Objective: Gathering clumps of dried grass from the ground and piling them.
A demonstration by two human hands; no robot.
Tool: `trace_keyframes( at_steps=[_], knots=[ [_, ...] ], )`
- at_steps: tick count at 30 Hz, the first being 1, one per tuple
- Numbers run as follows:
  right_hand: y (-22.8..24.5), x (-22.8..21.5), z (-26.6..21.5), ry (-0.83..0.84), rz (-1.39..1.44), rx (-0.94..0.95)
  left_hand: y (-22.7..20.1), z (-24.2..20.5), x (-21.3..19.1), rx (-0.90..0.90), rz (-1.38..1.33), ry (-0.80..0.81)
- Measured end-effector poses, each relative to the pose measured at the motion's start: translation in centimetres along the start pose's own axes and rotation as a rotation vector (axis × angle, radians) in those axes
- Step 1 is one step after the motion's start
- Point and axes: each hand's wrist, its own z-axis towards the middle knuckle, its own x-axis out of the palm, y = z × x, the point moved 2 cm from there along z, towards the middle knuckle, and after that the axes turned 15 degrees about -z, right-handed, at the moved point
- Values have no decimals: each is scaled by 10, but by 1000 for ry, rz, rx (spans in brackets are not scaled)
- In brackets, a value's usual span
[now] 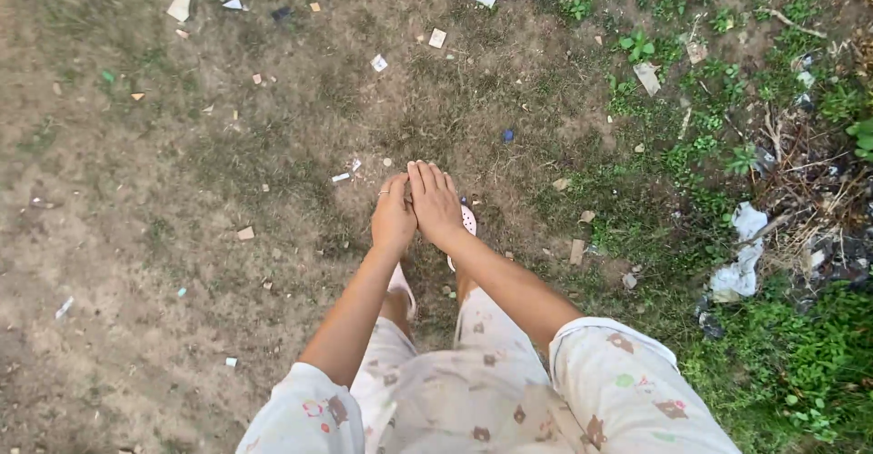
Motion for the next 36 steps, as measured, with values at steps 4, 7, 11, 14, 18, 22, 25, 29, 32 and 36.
trace_keyframes(
  at_steps=[4, 7, 11, 14, 18, 22, 25, 29, 32, 36],
  knots=[
    [-26, 100, 73, 33, -6, 40, 101, 109, 44, 177, 63, -3],
    [-47, 195, 115, 44, -41, 43, 162, 175, 75, 180, 41, 64],
    [-77, 327, 152, 86, -217, -2, 259, 247, 130, 76, 150, 159],
    [-98, 410, 174, 180, -315, -54, 336, 294, 172, 33, 252, 257],
    [-132, 520, 196, 416, -467, -147, 427, 347, 225, 121, 490, 417],
    [-168, 590, 212, 522, -625, -210, 478, 372, 250, 258, 440, 370],
    [-187, 608, 221, 488, -588, -216, 502, 389, 261, 316, 409, 400],
    [-206, 628, 224, 538, -647, -219, 514, 398, 259, 415, 380, 350],
    [-214, 641, 218, 481, -683, -220, 502, 393, 252, 399, 372, 331],
    [-221, 674, 215, 240, -850, -287, 494, 387, 251, 384, 310, 260]
  ],
)
